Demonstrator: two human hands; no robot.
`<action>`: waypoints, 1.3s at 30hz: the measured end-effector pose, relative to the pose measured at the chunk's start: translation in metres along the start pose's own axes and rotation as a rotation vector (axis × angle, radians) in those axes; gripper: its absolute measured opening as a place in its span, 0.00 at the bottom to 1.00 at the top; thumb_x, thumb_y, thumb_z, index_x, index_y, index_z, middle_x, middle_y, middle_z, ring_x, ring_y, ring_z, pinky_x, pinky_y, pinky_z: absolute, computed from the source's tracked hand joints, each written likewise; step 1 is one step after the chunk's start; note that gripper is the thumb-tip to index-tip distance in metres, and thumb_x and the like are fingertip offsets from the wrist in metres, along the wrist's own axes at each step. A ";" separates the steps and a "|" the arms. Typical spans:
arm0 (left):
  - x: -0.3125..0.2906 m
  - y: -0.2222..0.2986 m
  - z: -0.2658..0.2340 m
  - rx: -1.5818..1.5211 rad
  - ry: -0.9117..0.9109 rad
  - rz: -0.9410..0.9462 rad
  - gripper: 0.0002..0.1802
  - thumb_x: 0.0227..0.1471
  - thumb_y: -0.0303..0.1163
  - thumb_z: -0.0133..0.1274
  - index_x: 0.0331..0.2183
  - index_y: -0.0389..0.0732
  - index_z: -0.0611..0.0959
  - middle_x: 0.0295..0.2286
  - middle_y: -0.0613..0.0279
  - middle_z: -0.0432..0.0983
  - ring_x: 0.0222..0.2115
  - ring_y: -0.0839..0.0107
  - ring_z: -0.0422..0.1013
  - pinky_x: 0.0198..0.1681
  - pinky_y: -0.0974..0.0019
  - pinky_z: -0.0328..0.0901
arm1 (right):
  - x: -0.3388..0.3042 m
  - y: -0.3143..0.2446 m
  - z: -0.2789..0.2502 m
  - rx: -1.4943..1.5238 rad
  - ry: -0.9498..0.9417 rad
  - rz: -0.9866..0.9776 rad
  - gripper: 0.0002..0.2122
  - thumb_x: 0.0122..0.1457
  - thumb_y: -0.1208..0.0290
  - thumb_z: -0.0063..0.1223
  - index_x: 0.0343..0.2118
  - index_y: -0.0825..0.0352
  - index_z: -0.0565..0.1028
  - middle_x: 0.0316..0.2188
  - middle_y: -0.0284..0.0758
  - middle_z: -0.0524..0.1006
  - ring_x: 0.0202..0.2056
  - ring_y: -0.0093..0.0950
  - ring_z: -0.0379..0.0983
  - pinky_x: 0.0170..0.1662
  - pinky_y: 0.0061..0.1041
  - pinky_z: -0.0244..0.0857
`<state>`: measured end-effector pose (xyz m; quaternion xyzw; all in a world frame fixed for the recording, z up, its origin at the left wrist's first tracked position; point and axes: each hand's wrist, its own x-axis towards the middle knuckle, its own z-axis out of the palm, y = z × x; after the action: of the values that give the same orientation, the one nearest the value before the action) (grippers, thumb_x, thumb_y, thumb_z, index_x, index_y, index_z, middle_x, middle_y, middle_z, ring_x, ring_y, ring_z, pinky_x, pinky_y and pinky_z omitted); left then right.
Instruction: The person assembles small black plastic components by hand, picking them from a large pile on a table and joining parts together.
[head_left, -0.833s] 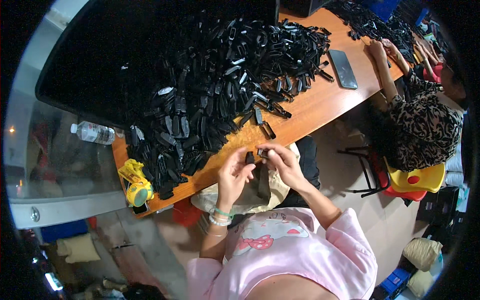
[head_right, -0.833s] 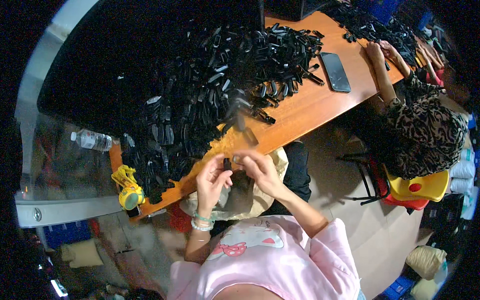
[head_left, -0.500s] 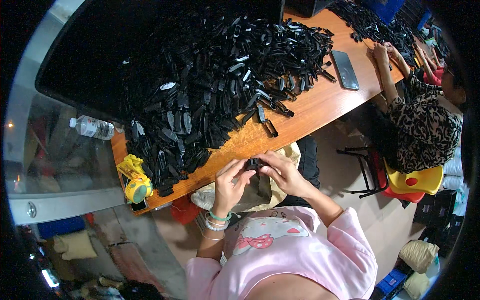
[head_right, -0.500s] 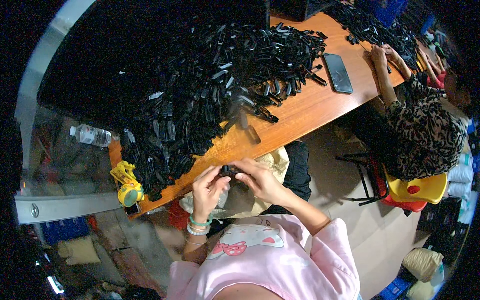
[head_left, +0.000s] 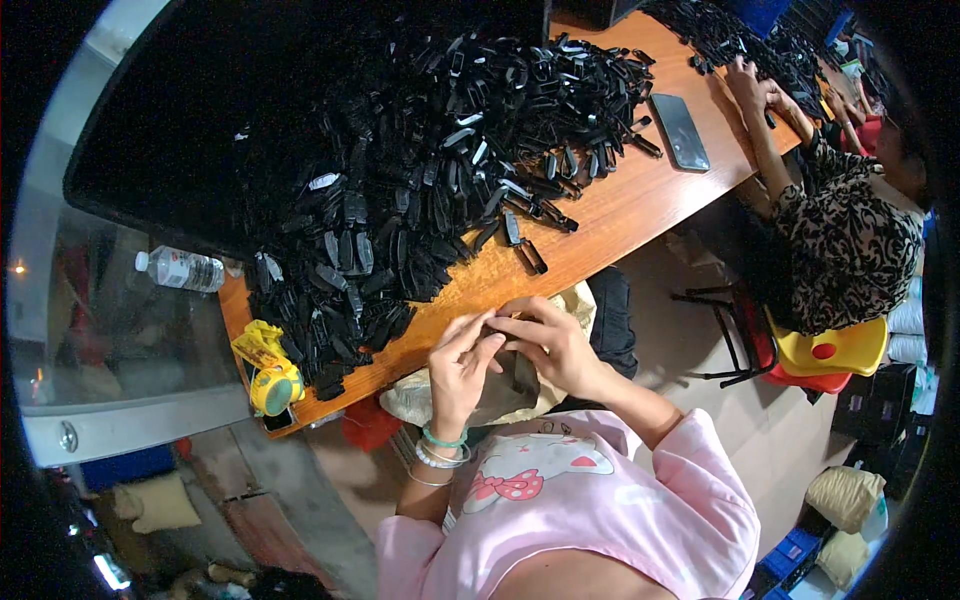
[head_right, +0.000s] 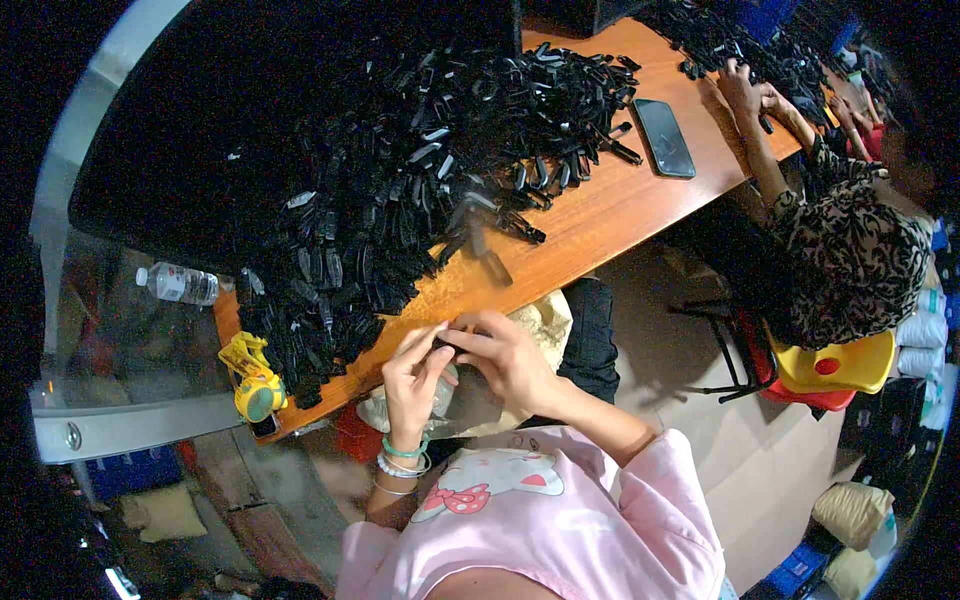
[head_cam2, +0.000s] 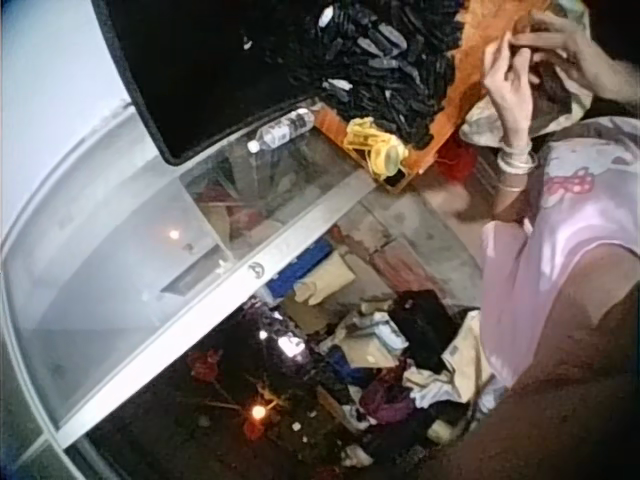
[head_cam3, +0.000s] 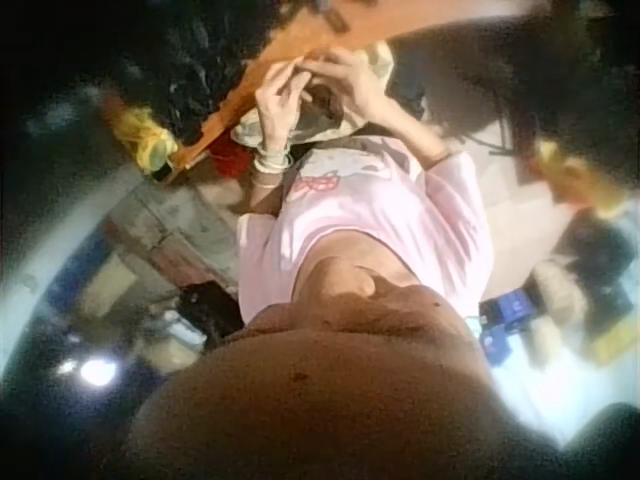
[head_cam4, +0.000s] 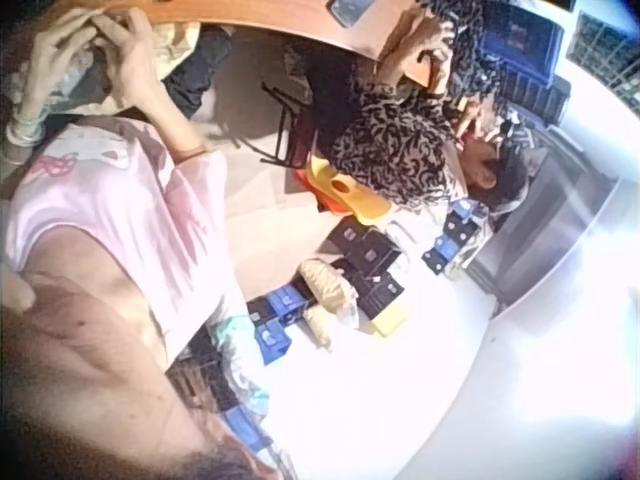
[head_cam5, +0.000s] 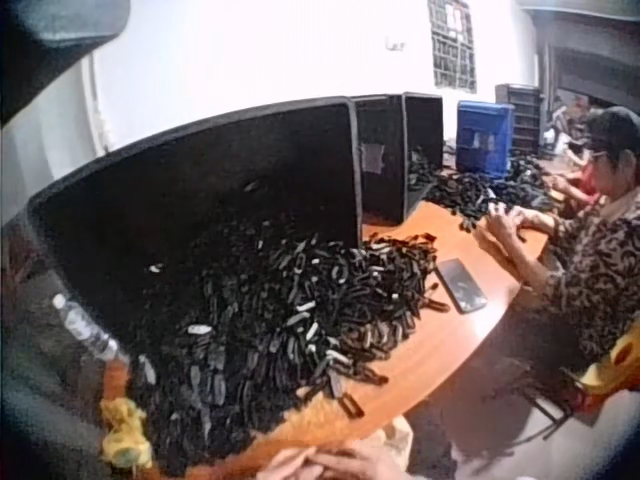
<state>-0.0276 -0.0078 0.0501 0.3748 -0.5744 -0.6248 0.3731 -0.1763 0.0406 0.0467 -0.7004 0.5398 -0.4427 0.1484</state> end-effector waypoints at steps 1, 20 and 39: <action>0.001 -0.005 -0.002 0.005 -0.010 -0.004 0.14 0.51 0.21 0.51 0.41 0.27 0.76 0.32 0.59 0.71 0.23 0.78 0.70 0.23 0.79 0.68 | 0.000 0.000 -0.003 0.121 0.006 0.109 0.21 0.45 0.81 0.56 0.46 0.69 0.70 0.36 0.40 0.70 0.36 0.36 0.69 0.36 0.29 0.65; 0.072 -0.048 0.017 -0.757 0.021 -0.375 0.18 0.57 0.41 0.43 0.22 0.39 0.73 0.15 0.67 0.65 0.16 0.78 0.64 0.18 0.74 0.59 | 0.008 0.064 -0.008 0.104 0.208 0.377 0.11 0.48 0.67 0.59 0.32 0.68 0.73 0.28 0.40 0.71 0.30 0.38 0.70 0.33 0.32 0.64; 0.069 -0.062 0.029 0.141 0.098 0.164 0.06 0.52 0.23 0.48 0.33 0.36 0.68 0.25 0.62 0.65 0.19 0.75 0.62 0.20 0.72 0.58 | -0.013 0.065 -0.005 0.756 0.324 0.746 0.14 0.60 0.76 0.42 0.49 0.69 0.66 0.23 0.27 0.69 0.22 0.14 0.60 0.26 0.13 0.56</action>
<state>-0.0869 -0.0534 -0.0128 0.3819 -0.6266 -0.5311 0.4237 -0.2210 0.0290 -0.0006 -0.2829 0.5707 -0.6251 0.4512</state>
